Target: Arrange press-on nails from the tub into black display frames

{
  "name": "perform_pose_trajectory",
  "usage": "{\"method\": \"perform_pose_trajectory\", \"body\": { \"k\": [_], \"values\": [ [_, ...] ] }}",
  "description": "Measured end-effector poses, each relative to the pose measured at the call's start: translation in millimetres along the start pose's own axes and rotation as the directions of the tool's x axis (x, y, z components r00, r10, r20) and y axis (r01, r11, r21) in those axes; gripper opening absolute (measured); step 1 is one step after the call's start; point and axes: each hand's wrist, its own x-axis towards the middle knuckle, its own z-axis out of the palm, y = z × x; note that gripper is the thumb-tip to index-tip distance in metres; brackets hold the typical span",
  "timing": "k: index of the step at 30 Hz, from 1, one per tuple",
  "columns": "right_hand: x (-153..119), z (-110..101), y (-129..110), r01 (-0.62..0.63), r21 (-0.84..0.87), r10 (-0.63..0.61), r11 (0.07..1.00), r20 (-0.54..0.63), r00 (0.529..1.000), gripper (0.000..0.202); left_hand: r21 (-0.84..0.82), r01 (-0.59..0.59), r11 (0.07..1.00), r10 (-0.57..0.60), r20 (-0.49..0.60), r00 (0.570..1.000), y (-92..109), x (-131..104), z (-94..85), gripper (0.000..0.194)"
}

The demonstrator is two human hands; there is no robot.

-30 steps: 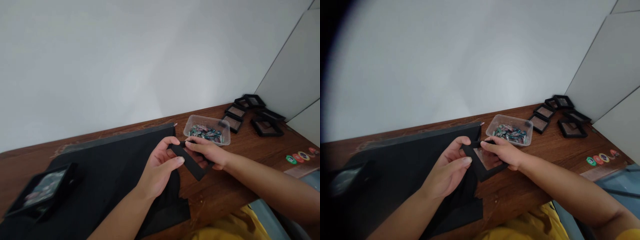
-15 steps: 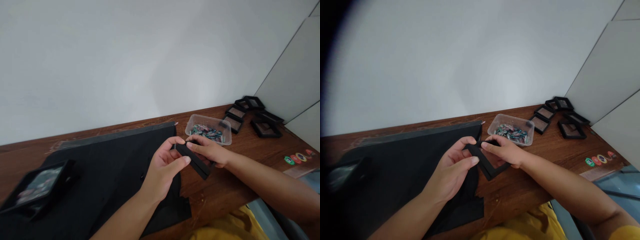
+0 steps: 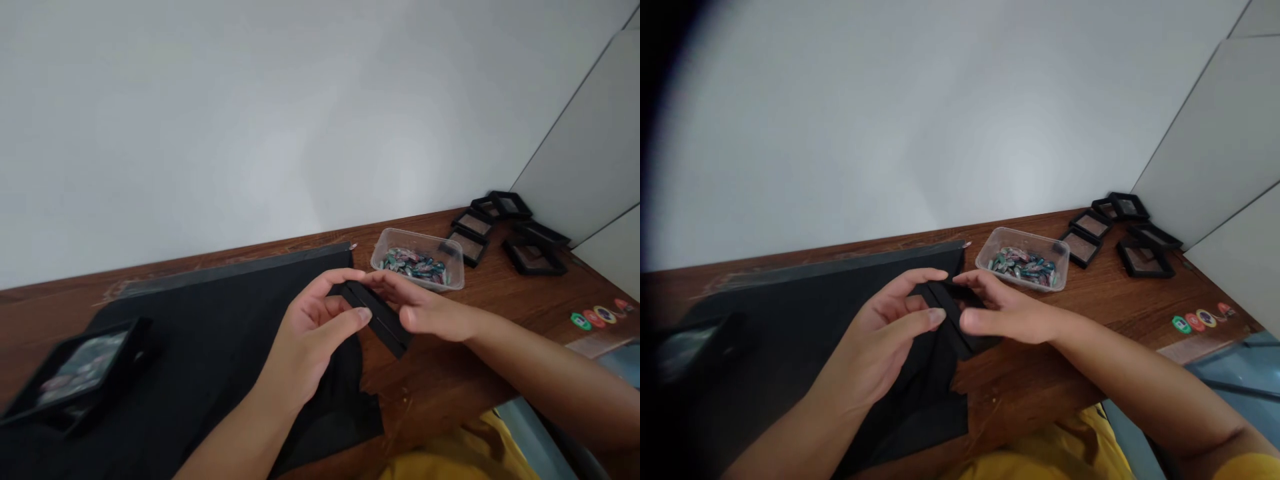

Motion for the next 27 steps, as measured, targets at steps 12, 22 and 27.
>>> {"method": "perform_pose_trajectory", "body": {
  "k": [12,22,27],
  "values": [
    [0,1,-5,-0.072,0.147,0.073,0.987,0.004,0.997,0.07,0.308,-0.036,0.951,0.006,0.098,0.995,-2,3,-12.0,0.065],
    [-5,-7,-17,0.022,0.307,0.007,0.952,-0.093,0.996,0.054,0.229,-0.109,0.967,0.028,0.331,0.943,4,16,-57.8,0.063],
    [-11,-13,-26,0.077,0.289,-0.049,0.954,-0.102,0.994,0.051,0.222,-0.199,0.955,0.054,0.529,0.847,11,22,-65.7,0.01]
  ]
}}
